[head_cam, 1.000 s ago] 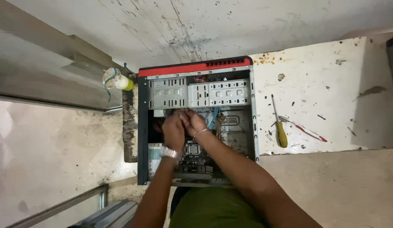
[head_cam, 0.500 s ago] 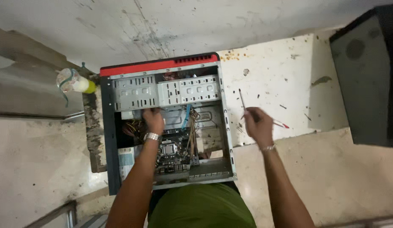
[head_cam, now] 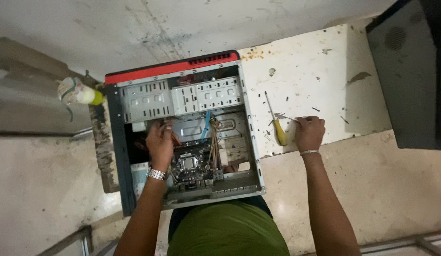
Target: The person connects internal cables to the motherboard, routes wires within the chassis, and slides the side panel onto the computer case.
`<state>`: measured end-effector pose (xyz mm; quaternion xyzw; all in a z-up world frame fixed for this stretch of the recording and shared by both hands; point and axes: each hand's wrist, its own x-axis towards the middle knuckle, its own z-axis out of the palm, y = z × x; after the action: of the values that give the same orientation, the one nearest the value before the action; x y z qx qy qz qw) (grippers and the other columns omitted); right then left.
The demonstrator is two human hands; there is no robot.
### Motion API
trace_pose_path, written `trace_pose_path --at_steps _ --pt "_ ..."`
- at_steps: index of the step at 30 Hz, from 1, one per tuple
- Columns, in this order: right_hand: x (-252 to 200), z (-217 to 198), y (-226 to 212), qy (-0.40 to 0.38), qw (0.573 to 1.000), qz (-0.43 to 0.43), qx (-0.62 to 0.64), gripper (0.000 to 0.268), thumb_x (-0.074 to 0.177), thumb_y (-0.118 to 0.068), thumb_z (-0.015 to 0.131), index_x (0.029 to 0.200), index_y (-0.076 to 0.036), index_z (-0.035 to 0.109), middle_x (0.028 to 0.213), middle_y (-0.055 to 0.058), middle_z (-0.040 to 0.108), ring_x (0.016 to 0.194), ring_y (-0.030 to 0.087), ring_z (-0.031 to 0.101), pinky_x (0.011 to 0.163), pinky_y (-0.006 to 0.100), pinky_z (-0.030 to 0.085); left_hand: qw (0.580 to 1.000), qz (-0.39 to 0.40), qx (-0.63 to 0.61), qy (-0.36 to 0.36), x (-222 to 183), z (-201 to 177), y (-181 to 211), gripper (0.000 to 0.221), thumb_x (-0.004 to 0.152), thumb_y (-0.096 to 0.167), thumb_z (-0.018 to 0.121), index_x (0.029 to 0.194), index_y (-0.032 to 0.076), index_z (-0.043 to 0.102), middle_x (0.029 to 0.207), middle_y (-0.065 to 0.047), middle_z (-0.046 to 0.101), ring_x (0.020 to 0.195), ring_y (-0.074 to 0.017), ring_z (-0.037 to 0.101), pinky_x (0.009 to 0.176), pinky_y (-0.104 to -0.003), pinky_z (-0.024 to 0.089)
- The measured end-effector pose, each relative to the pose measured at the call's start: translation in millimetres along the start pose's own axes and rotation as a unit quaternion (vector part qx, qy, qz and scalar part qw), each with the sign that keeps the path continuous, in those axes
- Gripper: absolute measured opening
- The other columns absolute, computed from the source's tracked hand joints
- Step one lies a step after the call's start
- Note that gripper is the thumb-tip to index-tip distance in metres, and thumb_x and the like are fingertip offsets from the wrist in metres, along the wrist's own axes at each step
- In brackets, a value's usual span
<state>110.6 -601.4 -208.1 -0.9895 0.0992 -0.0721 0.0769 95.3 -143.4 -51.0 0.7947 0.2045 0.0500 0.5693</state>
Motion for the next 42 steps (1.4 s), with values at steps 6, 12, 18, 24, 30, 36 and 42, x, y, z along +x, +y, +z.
trace_pose_path --at_steps 6,12,18,24,30,36,42 --pt "-15 -26 -25 0.089 0.991 -0.074 0.074 0.024 0.095 -0.004 0.078 0.118 -0.006 0.080 0.114 0.017 0.069 0.109 0.036 0.066 0.090 0.044 0.058 0.990 0.053 -0.131 -0.010 0 -32 -49 0.058 0.102 -0.004 0.055 0.152 -0.019 0.030 0.157 -0.042 0.029 0.139 -0.0532 0.045 0.109 -0.057 0.051" --pt "-31 -50 -84 0.122 0.958 -0.166 0.199 0.011 0.095 0.000 0.079 0.106 -0.001 0.076 0.106 0.018 0.068 0.105 0.039 0.066 0.093 0.048 0.054 0.972 0.162 0.137 -0.097 47 6 -87 0.076 0.100 -0.017 0.042 0.168 -0.001 0.011 0.172 -0.021 0.008 0.149 -0.0487 0.028 0.106 -0.047 0.052" --pt "-39 -97 -109 0.130 0.935 -0.215 0.251 0.012 0.097 0.006 0.076 0.107 0.001 0.077 0.105 0.018 0.071 0.100 0.039 0.069 0.088 0.046 0.056 0.867 0.086 0.482 -0.089 93 31 -172 0.081 0.092 0.039 0.077 0.152 -0.001 0.042 0.151 -0.027 0.041 0.133 -0.0428 0.052 0.106 -0.050 0.046" --pt "-68 -178 -154 0.067 0.927 -0.222 0.294 0.013 0.095 0.014 0.073 0.104 0.005 0.077 0.101 0.022 0.072 0.096 0.042 0.072 0.082 0.050 0.058 0.700 0.074 0.666 -0.247 64 10 -56 0.065 0.106 0.042 0.054 0.160 0.008 0.044 0.164 -0.013 0.044 0.152 -0.0364 0.035 0.125 -0.037 0.017" --pt "-97 -186 -181 0.062 0.917 -0.244 0.310 0.010 0.093 0.010 0.073 0.101 0.004 0.076 0.099 0.020 0.073 0.089 0.041 0.073 0.075 0.048 0.058 0.778 0.236 0.543 -0.210 94 -3 -119 0.023 0.090 0.024 0.074 0.071 0.011 0.076 0.067 -0.008 0.073 0.063 -0.0261 0.075 0.049 -0.036 0.059" --pt "-102 -183 -178 0.097 0.914 -0.216 0.330 0.021 0.091 0.015 0.073 0.110 0.007 0.074 0.107 0.025 0.070 0.097 0.045 0.071 0.079 0.052 0.059 0.854 0.266 0.359 -0.268 20 -80 17 0.036 0.104 0.017 0.058 0.135 0.001 0.065 0.138 -0.021 0.065 0.130 -0.0358 0.061 0.110 -0.044 0.049" --pt "-107 -191 -193 -0.062 0.934 -0.079 0.342 0.049 0.097 0.012 0.057 0.145 0.016 0.048 0.126 0.042 0.056 0.115 0.061 0.058 0.090 0.066 0.055 0.972 0.079 0.199 0.100 -41 -202 -57 0.016 0.111 0.008 0.064 0.112 -0.006 0.072 0.089 -0.022 0.067 0.084 -0.0335 0.065 0.076 -0.049 0.049"
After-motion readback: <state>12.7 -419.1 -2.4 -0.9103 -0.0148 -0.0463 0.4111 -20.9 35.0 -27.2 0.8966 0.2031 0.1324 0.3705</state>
